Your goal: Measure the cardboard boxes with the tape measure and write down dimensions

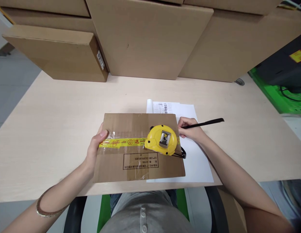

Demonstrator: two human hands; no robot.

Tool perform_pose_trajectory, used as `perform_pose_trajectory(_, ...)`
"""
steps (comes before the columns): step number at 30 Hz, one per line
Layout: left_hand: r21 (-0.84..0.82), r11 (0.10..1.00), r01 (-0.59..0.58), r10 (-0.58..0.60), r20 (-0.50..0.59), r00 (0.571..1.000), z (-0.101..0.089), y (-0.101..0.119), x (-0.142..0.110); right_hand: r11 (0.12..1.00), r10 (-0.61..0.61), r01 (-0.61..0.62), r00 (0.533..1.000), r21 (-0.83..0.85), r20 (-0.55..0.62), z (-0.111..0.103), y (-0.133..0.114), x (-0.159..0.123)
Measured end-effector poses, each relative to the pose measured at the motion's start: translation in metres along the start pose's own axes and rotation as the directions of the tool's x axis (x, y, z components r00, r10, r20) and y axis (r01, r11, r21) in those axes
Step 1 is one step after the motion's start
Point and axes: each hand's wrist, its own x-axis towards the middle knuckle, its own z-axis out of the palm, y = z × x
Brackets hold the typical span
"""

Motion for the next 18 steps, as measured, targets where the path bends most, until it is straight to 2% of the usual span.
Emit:
perform_pose_trajectory(7, 0.077, 0.997, -0.031, 0.028, 0.04, 0.999, 0.0007, 0.0005, -0.0003, 1.0, -0.009, 0.009, 1.0, -0.018, -0.004, -0.0006, -0.0018, -0.0015)
perform_pose_trajectory(18, 0.067, 0.998, -0.01, 0.006, 0.057, 0.998, -0.0014, 0.0004, -0.0005, 1.0, 0.004, -0.003, 1.0, -0.016, 0.029, -0.003, 0.0007, 0.0006)
